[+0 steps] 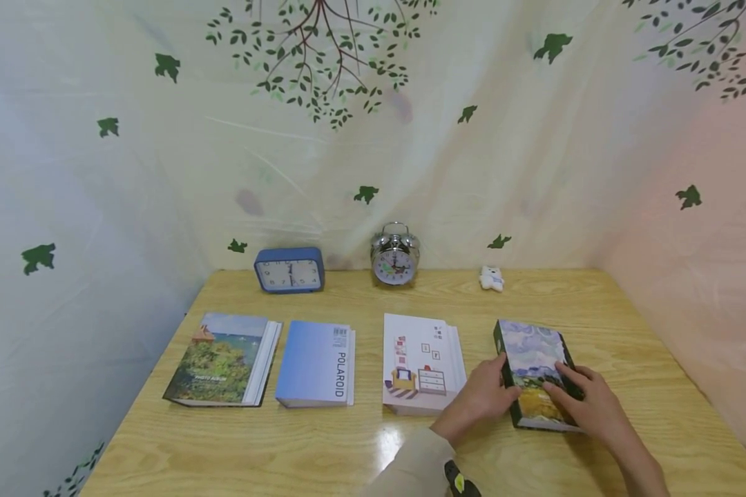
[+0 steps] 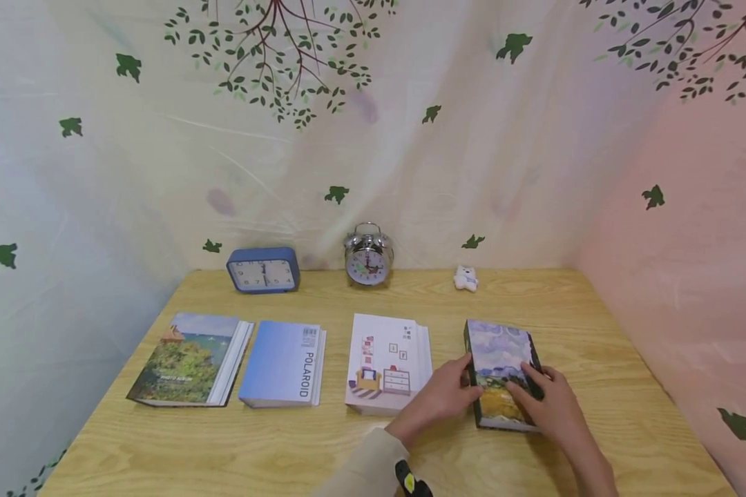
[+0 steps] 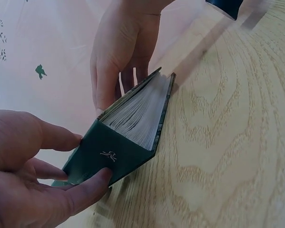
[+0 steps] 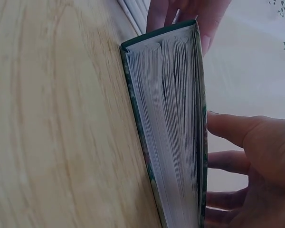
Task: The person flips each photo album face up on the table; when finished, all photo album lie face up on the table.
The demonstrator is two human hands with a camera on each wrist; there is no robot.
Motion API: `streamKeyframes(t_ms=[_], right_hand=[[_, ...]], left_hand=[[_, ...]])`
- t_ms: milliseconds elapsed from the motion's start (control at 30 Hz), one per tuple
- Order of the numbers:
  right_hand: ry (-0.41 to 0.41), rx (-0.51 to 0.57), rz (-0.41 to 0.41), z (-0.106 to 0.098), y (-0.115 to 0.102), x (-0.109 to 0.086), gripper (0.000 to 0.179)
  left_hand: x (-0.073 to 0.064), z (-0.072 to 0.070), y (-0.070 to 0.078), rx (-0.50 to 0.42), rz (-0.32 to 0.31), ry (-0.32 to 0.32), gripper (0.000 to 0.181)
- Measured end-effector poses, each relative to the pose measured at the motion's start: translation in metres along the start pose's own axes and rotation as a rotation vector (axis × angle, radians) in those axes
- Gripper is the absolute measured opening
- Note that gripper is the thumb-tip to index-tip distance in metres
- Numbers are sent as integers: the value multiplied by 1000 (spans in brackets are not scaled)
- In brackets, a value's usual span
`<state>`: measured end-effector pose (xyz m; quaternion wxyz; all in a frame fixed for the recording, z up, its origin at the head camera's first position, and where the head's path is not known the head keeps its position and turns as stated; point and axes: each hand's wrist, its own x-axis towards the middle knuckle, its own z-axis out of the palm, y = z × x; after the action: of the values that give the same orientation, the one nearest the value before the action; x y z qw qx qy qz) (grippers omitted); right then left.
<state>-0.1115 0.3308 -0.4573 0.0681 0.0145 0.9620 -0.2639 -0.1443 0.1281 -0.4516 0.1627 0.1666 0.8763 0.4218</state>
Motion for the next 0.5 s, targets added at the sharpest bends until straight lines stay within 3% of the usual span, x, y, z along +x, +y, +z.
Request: streamKeyframes(t_ms=[200, 400, 500], right_hand=[[18, -13, -31, 2, -5, -1, 76], [72, -21, -58, -2, -10, 1, 72], [113, -16, -84, -10, -20, 5, 69]], left_hand=[[1, -4, -3, -42, -5, -10, 57], [0, -9, -2, 1, 70, 50, 42], [0, -19, -1, 11, 51, 72, 50]])
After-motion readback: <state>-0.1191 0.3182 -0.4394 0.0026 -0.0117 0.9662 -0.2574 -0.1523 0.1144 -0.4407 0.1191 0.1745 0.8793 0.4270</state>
